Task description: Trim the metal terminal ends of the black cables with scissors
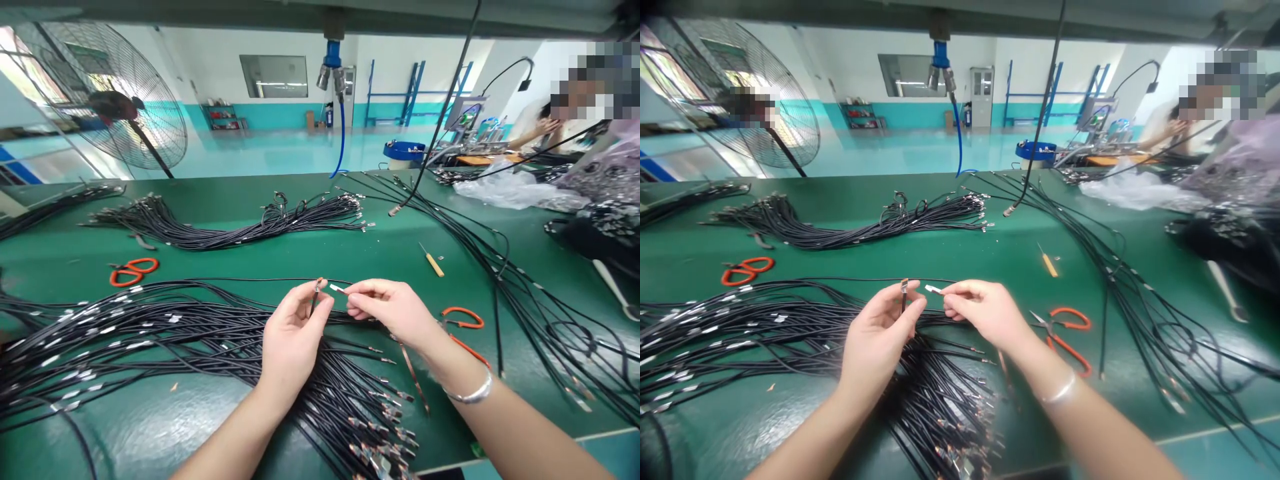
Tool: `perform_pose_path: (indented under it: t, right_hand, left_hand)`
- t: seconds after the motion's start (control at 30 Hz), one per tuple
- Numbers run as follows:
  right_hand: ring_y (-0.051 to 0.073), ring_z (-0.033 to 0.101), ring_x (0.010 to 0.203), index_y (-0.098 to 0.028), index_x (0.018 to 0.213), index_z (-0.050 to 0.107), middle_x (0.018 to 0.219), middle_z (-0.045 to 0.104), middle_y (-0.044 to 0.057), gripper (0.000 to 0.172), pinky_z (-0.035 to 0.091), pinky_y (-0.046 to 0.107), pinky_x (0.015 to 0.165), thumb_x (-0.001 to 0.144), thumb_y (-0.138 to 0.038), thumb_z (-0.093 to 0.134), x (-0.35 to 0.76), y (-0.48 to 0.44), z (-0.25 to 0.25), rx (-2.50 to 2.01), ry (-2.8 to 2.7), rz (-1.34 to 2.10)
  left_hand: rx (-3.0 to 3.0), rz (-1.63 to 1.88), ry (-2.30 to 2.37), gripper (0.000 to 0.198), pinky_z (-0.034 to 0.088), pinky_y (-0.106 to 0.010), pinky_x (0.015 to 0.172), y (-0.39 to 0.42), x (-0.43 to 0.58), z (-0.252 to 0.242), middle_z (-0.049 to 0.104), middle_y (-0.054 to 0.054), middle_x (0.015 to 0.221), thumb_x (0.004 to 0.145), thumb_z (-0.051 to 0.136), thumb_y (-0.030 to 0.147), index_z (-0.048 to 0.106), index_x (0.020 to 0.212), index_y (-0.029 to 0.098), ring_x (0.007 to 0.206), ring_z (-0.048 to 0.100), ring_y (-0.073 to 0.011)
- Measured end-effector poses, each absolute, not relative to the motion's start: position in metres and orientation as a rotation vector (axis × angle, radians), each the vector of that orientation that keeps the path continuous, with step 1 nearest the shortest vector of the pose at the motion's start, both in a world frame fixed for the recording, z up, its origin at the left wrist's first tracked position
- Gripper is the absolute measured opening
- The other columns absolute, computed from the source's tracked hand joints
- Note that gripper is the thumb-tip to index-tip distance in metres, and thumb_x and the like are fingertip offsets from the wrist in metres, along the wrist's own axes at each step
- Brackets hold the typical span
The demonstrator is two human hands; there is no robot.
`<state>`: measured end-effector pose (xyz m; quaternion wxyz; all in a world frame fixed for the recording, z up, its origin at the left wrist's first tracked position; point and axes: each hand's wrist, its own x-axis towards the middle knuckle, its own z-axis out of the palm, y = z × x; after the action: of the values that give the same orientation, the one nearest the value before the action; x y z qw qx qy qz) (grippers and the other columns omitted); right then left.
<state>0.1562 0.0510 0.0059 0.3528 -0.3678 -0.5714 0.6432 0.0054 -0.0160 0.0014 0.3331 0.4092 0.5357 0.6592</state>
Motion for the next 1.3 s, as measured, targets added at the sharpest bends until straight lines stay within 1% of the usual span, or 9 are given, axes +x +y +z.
perform_pose_path:
  t: [0.27, 0.4, 0.5, 0.6, 0.7, 0.93, 1.1, 1.2, 1.3]
  right_hand:
    - [0.015, 0.064, 0.072, -0.017, 0.086, 0.070, 0.081, 0.068, 0.004, 0.021, 0.055, 0.032, 0.074, 0.076, -0.036, 0.069, 0.1554, 0.0465, 0.0007, -0.827, -1.638, 1.505]
    - [0.021, 0.061, 0.103, -0.020, 0.081, 0.070, 0.110, 0.064, 0.009, 0.009, 0.048, 0.038, 0.092, 0.079, -0.028, 0.067, 0.1574, 0.0456, 0.0034, -0.763, -1.822, 1.163]
    - [0.021, 0.056, 0.116, -0.020, 0.082, 0.067, 0.126, 0.059, 0.008, 0.003, 0.044, 0.039, 0.100, 0.081, -0.022, 0.064, 0.1578, 0.0452, 0.0034, -0.685, -1.850, 1.172]
    - [0.018, 0.064, 0.100, -0.020, 0.082, 0.064, 0.104, 0.069, 0.007, 0.003, 0.050, 0.036, 0.092, 0.083, -0.019, 0.061, 0.1567, 0.0451, 0.0009, -0.625, -1.845, 1.226]
    - [0.017, 0.065, 0.088, -0.020, 0.083, 0.066, 0.090, 0.069, 0.005, 0.005, 0.053, 0.032, 0.084, 0.082, -0.017, 0.061, 0.1565, 0.0458, -0.0015, -0.608, -1.883, 1.083]
    - [0.015, 0.066, 0.084, -0.020, 0.085, 0.068, 0.089, 0.072, 0.003, 0.008, 0.052, 0.027, 0.081, 0.083, -0.015, 0.061, 0.1620, 0.0498, 0.0003, -0.563, -1.976, 0.943]
    - [0.014, 0.066, 0.076, -0.020, 0.083, 0.068, 0.083, 0.072, 0.002, 0.008, 0.052, 0.026, 0.074, 0.084, -0.017, 0.060, 0.1621, 0.0489, 0.0018, -0.621, -2.024, 0.866]
    - [0.013, 0.066, 0.072, -0.020, 0.081, 0.068, 0.080, 0.072, 0.001, 0.008, 0.051, 0.025, 0.069, 0.084, -0.020, 0.061, 0.1615, 0.0477, 0.0013, -0.662, -2.018, 0.856]
    - [0.013, 0.065, 0.069, -0.020, 0.081, 0.069, 0.078, 0.072, 0.000, 0.008, 0.050, 0.024, 0.067, 0.084, -0.023, 0.062, 0.1608, 0.0474, 0.0013, -0.703, -2.022, 0.862]
  left_hand:
    - [1.163, 1.596, 1.470, 0.021, 0.040, -0.021, 0.047, -0.0151, 0.0048, 0.0015, 0.068, -0.002, 0.086, 0.072, 0.072, 0.031, 0.074, 0.090, 0.022, 0.059, 0.052, -0.0095]
    - [1.056, 1.505, 1.388, 0.022, 0.037, -0.020, 0.044, -0.0157, 0.0040, 0.0041, 0.069, -0.004, 0.083, 0.071, 0.073, 0.032, 0.074, 0.089, 0.020, 0.054, 0.049, -0.0083]
    - [0.994, 1.473, 1.340, 0.024, 0.036, -0.020, 0.044, -0.0163, 0.0038, 0.0067, 0.069, -0.004, 0.080, 0.069, 0.075, 0.031, 0.074, 0.089, 0.018, 0.052, 0.048, -0.0076]
    - [0.983, 1.465, 1.302, 0.024, 0.036, -0.020, 0.044, -0.0164, 0.0036, 0.0084, 0.070, -0.005, 0.084, 0.070, 0.075, 0.031, 0.075, 0.089, 0.018, 0.052, 0.049, -0.0072]
    - [0.980, 1.471, 1.281, 0.021, 0.039, -0.020, 0.046, -0.0159, 0.0031, 0.0089, 0.071, -0.005, 0.089, 0.069, 0.075, 0.029, 0.076, 0.087, 0.019, 0.054, 0.051, -0.0074]
    - [1.014, 1.459, 1.257, 0.017, 0.048, -0.024, 0.064, -0.0143, 0.0026, 0.0069, 0.072, -0.004, 0.088, 0.068, 0.076, 0.027, 0.076, 0.083, 0.020, 0.069, 0.060, -0.0125]
    - [1.088, 1.506, 1.267, 0.013, 0.049, -0.027, 0.079, -0.0143, 0.0024, 0.0044, 0.071, -0.003, 0.085, 0.067, 0.076, 0.026, 0.074, 0.079, 0.020, 0.084, 0.063, -0.0161]
    - [1.082, 1.522, 1.273, 0.013, 0.049, -0.027, 0.079, -0.0143, 0.0024, 0.0046, 0.071, -0.003, 0.084, 0.066, 0.077, 0.026, 0.073, 0.077, 0.019, 0.084, 0.063, -0.0164]
    - [1.046, 1.485, 1.269, 0.016, 0.049, -0.025, 0.069, -0.0145, 0.0019, 0.0056, 0.071, -0.004, 0.084, 0.068, 0.077, 0.029, 0.072, 0.079, 0.018, 0.078, 0.063, -0.0151]
